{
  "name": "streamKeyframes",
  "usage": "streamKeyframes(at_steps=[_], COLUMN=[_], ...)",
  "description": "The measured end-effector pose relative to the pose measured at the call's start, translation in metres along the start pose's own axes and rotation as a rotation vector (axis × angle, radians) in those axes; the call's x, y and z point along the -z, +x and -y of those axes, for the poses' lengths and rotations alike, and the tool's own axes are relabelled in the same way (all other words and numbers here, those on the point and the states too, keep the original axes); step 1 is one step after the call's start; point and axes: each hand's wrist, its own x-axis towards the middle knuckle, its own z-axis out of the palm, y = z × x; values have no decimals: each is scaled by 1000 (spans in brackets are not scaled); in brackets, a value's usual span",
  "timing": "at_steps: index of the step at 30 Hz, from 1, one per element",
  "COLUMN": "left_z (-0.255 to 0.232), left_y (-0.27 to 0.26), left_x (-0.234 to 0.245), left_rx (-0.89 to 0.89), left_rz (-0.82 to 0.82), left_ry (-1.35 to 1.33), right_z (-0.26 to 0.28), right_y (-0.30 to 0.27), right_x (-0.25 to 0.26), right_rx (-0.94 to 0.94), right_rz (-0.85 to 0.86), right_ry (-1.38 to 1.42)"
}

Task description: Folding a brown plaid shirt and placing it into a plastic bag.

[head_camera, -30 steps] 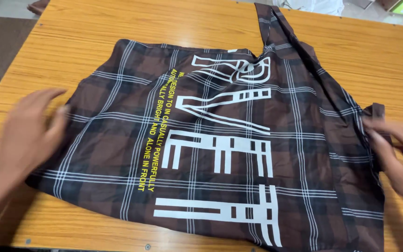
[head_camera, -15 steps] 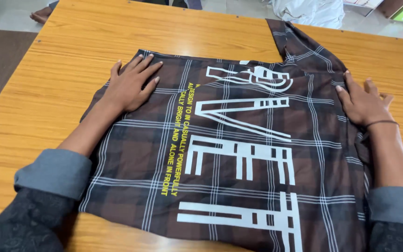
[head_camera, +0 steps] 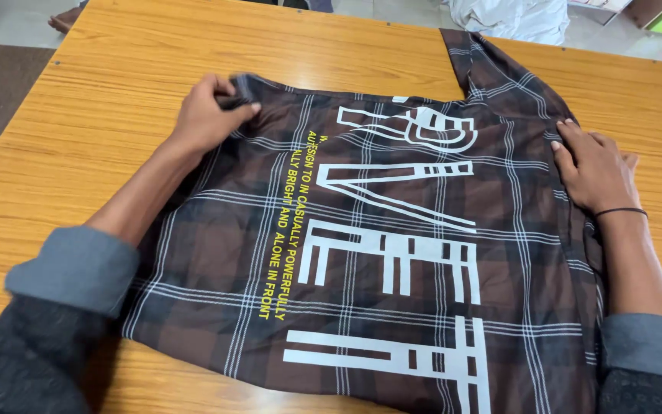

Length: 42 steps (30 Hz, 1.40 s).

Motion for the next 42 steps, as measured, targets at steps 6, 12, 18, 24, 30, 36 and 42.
streamKeyframes(at_steps=[6, 12, 18, 24, 30, 36, 42], left_z=[-60, -89, 44, 48, 43, 3, 33], left_y=[7, -11, 35, -30, -152, -260, -293], left_x=[31, 79, 44, 73, 120, 122, 120], left_rx=[37, -254, -62, 89, 235, 295, 388], left_rz=[168, 221, -101, -101, 18, 126, 90], left_ry=[-826, -1039, -494, 35, 505, 664, 35], right_z=[1, -3, -4, -11, -8, -10, -8], right_y=[1, -2, -1, 0, 0, -1, -2], right_x=[3, 2, -2, -5, -5, -7, -4], right_rx=[-10, -19, 5, 19, 9, 7, 5], right_rz=[-7, -15, -38, -41, -42, -36, -33], right_ry=[11, 14, 21, -17, 4, -5, 11])
